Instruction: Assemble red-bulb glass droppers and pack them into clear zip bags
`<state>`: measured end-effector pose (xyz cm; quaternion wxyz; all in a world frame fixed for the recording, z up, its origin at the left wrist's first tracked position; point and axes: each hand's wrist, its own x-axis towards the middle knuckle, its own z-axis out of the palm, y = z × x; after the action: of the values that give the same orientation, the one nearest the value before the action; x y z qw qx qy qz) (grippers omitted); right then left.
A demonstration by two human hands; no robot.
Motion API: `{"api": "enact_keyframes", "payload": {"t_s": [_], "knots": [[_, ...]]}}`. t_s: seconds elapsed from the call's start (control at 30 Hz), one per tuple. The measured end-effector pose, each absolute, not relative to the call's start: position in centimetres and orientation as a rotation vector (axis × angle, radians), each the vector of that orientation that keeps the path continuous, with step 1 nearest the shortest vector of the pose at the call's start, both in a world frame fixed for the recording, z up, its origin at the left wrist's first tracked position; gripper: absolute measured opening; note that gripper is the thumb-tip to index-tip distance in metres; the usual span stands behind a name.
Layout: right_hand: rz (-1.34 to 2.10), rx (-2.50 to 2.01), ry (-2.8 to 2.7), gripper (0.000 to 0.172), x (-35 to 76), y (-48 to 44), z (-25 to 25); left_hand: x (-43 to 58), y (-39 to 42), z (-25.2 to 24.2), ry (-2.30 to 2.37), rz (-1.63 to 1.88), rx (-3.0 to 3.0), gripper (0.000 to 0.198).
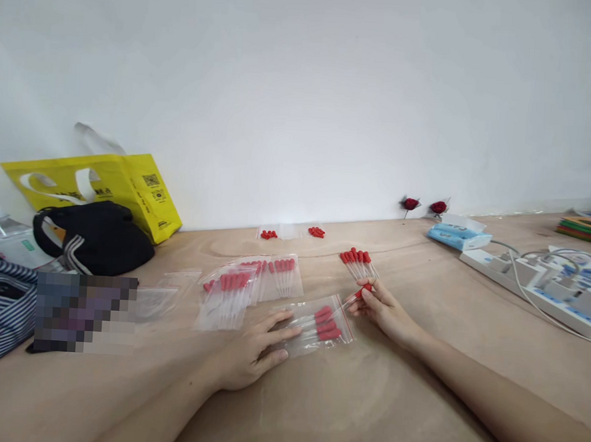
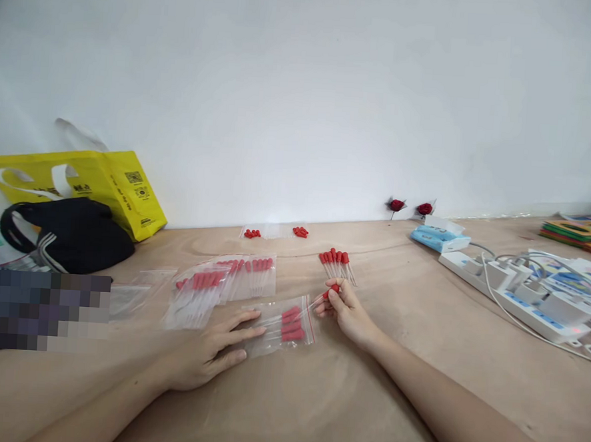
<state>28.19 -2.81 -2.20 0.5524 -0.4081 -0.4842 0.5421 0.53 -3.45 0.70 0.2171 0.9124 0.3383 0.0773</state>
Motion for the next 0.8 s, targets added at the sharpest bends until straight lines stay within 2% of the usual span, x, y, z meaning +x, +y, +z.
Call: {"api": "enact_keyframes", "payload": {"t_s": [0.23, 0.5, 0.8], "knots": [[1.162, -1.051, -1.15, 0.045, 28.6, -2.4, -3.1, 0.6, -3.5, 0.9, 0.955, 0.181, 2.539, 0.043], [1.002, -1.147, -1.274, 0.036, 29.3, -2.4, -2.8, 0.7, -3.6, 0.9, 0.944, 0.193, 2.534, 0.04], [1.116, -1.162, -1.182, 0.039, 27.8, -3.1, -2.7, 0.5, -3.5, 0.8, 0.968, 0.163, 2.531, 0.04]]}}
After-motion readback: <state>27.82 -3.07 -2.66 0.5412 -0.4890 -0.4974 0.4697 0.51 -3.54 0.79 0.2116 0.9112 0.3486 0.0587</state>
